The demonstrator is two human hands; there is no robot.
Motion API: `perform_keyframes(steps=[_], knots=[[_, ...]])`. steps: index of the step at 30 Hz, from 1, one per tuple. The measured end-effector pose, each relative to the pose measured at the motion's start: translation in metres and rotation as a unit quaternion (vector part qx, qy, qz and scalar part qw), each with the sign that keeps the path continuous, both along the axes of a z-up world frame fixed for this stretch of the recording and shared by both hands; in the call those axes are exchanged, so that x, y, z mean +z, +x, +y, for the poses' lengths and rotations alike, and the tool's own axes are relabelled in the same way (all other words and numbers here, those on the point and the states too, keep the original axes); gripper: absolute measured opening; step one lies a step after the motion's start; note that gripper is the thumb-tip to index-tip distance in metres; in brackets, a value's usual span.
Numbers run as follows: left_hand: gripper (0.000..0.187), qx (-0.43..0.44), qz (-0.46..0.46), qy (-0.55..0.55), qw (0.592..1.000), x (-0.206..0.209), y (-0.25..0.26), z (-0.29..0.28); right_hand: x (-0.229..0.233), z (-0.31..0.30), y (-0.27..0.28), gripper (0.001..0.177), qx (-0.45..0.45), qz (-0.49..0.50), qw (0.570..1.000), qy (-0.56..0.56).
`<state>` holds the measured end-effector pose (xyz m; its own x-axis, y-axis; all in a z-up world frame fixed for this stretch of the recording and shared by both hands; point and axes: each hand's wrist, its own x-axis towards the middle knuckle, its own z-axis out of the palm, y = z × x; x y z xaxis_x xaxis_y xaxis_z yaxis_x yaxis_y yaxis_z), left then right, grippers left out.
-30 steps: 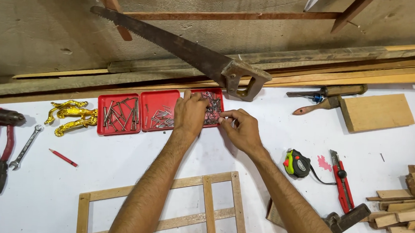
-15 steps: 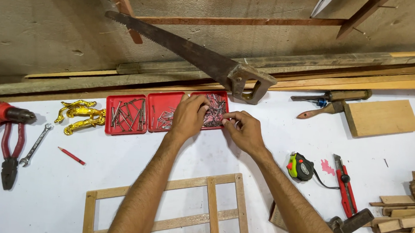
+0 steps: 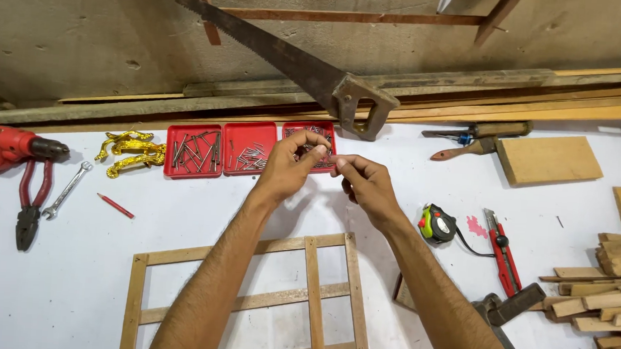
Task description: The person assembles a small wooden frame on a workbench, positioning thin wooden slats across it and hammering nails to fasten them. They pick nails from red trays, measure a slat with a tape measure, and sand a crossbar with a sanding block.
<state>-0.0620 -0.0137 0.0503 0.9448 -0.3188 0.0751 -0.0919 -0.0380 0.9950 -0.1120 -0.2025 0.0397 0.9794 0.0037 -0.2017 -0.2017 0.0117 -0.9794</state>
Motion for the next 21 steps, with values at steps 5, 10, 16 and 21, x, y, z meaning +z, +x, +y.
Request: perform_keyframes(steps=[5,10,16,21], knots=[[0.013,-0.033,-0.063,-0.025,0.997,0.023,-0.028,-0.014,0.032,-0.013,-0.031,0.022,0.016,-0.047,0.998,0.048],[0.014,-0.056,-0.087,-0.026,0.994,0.05,-0.076,-0.031,0.057,-0.025,-0.086,0.02,0.014,-0.114,0.993,0.032],[0.019,-0.088,-0.123,-0.047,0.987,0.063,-0.169,-0.047,0.075,-0.038,-0.188,0.021,0.004,-0.135,0.991,0.013],[0.021,-0.114,-0.071,-0.052,0.99,0.081,-0.25,-0.073,0.089,-0.069,-0.267,0.022,0.005,-0.131,0.991,-0.003]])
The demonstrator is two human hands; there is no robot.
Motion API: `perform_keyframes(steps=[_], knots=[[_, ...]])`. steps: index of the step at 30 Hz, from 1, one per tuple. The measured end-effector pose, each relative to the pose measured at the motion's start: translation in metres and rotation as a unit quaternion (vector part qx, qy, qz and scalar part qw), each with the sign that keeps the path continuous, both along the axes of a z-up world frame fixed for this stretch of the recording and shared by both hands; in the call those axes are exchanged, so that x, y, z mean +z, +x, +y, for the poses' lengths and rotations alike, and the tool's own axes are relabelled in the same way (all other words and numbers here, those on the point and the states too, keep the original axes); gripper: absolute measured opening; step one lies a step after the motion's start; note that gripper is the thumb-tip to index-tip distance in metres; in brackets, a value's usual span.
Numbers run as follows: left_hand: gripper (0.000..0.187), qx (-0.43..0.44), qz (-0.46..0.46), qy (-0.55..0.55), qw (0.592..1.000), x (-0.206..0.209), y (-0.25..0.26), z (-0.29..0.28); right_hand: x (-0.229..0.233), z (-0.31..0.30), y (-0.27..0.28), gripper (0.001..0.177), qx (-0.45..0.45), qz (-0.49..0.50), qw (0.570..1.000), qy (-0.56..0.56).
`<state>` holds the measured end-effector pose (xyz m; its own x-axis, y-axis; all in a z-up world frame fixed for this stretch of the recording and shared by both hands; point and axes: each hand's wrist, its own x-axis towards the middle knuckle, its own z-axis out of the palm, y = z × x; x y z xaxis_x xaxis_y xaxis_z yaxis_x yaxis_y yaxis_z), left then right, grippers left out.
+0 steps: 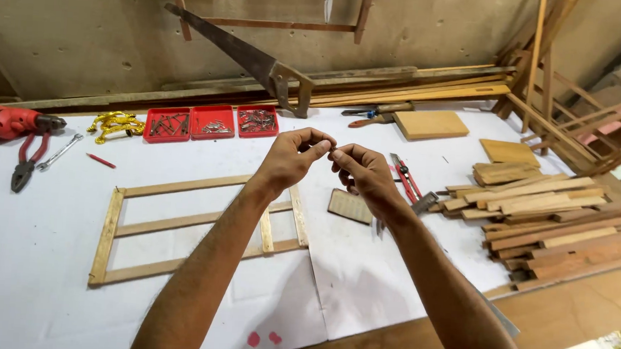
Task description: The person assembles a small wooden frame on a workbench, positioning thin wooden slats across it and hammering nails to fasten them. They pick nails from red trays, measure a slat with a tape measure, and sand a crossbar with a sanding block.
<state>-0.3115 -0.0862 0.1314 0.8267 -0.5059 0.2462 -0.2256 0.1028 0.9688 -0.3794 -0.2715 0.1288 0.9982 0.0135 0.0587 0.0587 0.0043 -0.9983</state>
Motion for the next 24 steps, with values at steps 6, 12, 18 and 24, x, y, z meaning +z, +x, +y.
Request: perform_keyframes(steps=[6,12,18,24], knots=[[0.02,-0.042,0.023,-0.012,0.999,0.009,-0.037,-0.047,0.029,-0.045,-0.056,0.027,-0.016,0.004,0.997,-0.079],[0.016,-0.034,0.065,0.0,0.997,-0.01,-0.018,-0.073,0.01,-0.083,-0.046,0.025,-0.045,-0.019,0.989,-0.141],[0.015,-0.025,0.082,0.047,0.995,-0.055,0.007,-0.092,-0.062,-0.129,-0.024,0.026,-0.045,-0.019,0.957,-0.287],[0.015,-0.029,0.15,0.069,0.986,-0.106,0.019,-0.115,-0.095,-0.147,-0.031,0.047,0.027,0.149,0.789,-0.595]])
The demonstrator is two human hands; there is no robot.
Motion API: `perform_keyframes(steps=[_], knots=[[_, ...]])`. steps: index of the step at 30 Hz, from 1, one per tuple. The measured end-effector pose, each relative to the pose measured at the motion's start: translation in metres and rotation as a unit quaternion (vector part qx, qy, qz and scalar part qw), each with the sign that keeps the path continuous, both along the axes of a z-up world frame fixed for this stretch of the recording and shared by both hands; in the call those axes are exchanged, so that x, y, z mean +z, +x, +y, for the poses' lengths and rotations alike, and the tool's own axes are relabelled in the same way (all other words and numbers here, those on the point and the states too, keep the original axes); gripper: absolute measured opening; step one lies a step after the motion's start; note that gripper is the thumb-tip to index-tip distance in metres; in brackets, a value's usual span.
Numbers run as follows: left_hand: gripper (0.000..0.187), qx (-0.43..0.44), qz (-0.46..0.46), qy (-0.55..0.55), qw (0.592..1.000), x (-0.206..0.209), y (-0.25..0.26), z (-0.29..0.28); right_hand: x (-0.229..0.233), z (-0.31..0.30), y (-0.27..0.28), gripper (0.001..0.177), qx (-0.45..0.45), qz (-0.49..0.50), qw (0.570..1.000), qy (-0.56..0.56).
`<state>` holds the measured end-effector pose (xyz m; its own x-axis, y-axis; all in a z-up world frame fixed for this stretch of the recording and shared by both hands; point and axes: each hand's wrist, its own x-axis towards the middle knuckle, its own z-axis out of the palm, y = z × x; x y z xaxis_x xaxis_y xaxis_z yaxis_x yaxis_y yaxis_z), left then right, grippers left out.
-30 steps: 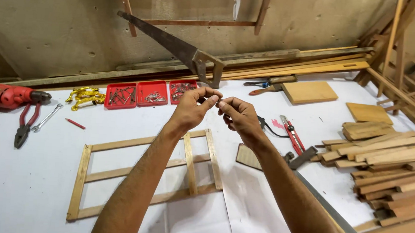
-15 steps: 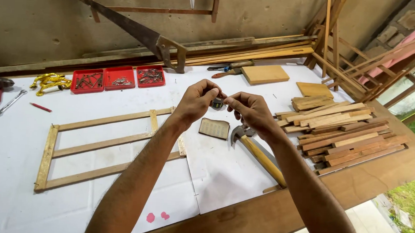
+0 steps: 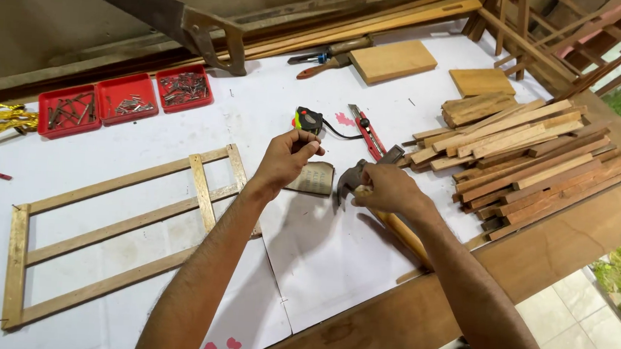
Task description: The person assembles a small wooden frame on a workbench, positioning thin wooden slats across it and hammering nails to fasten them. They pick nails from red trays, measure a slat with a tape measure, and sand a crossbar with a sanding block.
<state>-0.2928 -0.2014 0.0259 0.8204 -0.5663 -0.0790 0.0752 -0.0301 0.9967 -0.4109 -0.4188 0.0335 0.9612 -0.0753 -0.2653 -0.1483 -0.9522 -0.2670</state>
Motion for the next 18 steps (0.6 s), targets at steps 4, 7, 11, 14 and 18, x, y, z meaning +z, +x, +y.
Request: perform_keyframes(steps=[4,7,11,14,18], knots=[[0.016,-0.009,0.007,-0.01,1.0,-0.028,0.006,-0.015,-0.026,-0.013,-0.006,0.057,-0.034,0.026,0.999,-0.008],[0.014,-0.01,0.029,-0.028,0.999,-0.035,0.008,-0.022,-0.034,-0.019,-0.012,0.062,-0.042,0.039,0.998,0.006],[0.018,-0.001,0.013,-0.019,1.0,-0.025,-0.001,-0.016,-0.034,-0.014,-0.026,0.047,-0.029,-0.017,0.999,0.011],[0.02,0.012,-0.007,-0.021,1.0,-0.009,-0.009,0.005,-0.016,-0.005,-0.035,0.034,-0.04,-0.061,0.997,0.004],[0.023,0.043,-0.054,-0.014,0.998,0.011,-0.017,0.05,0.016,0.008,-0.04,0.022,-0.061,-0.111,0.99,0.064]])
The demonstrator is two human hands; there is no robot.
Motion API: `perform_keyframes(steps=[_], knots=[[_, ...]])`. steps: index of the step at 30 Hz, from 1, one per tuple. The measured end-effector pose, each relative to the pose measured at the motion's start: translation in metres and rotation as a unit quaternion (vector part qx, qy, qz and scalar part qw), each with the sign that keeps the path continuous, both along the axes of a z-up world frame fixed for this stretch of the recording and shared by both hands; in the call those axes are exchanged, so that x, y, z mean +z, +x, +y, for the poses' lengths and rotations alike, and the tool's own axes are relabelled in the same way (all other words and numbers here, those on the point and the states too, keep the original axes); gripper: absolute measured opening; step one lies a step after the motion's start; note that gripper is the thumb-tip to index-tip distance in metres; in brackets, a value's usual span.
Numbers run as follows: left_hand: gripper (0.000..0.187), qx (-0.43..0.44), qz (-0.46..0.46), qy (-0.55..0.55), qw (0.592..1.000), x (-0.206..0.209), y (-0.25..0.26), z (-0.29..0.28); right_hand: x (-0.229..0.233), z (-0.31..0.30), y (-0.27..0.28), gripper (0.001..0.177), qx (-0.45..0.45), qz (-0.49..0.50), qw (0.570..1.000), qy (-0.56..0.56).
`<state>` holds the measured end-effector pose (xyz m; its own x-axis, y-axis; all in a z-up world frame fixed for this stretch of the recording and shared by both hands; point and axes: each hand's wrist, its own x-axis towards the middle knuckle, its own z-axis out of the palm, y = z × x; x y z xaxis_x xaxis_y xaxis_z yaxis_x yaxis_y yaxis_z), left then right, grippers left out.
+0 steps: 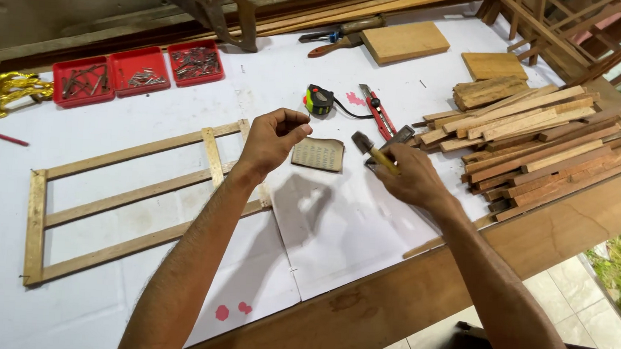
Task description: The person assembles a small wooden frame on a workbench, positioning thin wooden slats across it and hammering nails to fasten them. They pick nails from red trays, measure a slat with a tape measure, and sand a crossbar with a sanding block.
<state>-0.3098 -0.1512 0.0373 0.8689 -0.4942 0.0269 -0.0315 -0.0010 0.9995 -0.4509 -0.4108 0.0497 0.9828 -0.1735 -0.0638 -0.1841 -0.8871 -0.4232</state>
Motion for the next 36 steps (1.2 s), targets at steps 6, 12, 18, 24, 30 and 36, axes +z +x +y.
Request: perform_keyframes(steps=[6,12,18,24,30,36], knots=[[0.015,0.092,-0.049,0.054,0.993,0.001,-0.017,0.098,0.077,0.071,-0.001,0.029,-0.042,-0.016,0.986,0.158],[0.01,0.173,-0.153,0.033,0.972,0.007,-0.022,0.186,0.1,0.138,0.032,0.033,0.015,-0.101,0.966,0.238],[0.009,0.252,-0.092,0.085,0.96,0.005,-0.017,0.238,0.104,0.192,0.056,0.029,-0.002,-0.065,0.941,0.332],[0.007,0.237,-0.066,0.107,0.963,0.0,-0.011,0.254,0.094,0.199,0.083,0.027,0.013,-0.036,0.939,0.341],[0.013,0.201,-0.059,0.09,0.974,-0.026,0.022,0.255,0.08,0.202,0.103,0.025,-0.005,-0.004,0.934,0.358],[0.018,0.17,-0.059,0.072,0.981,-0.046,0.061,0.222,0.053,0.19,0.131,0.026,-0.019,0.054,0.931,0.361]])
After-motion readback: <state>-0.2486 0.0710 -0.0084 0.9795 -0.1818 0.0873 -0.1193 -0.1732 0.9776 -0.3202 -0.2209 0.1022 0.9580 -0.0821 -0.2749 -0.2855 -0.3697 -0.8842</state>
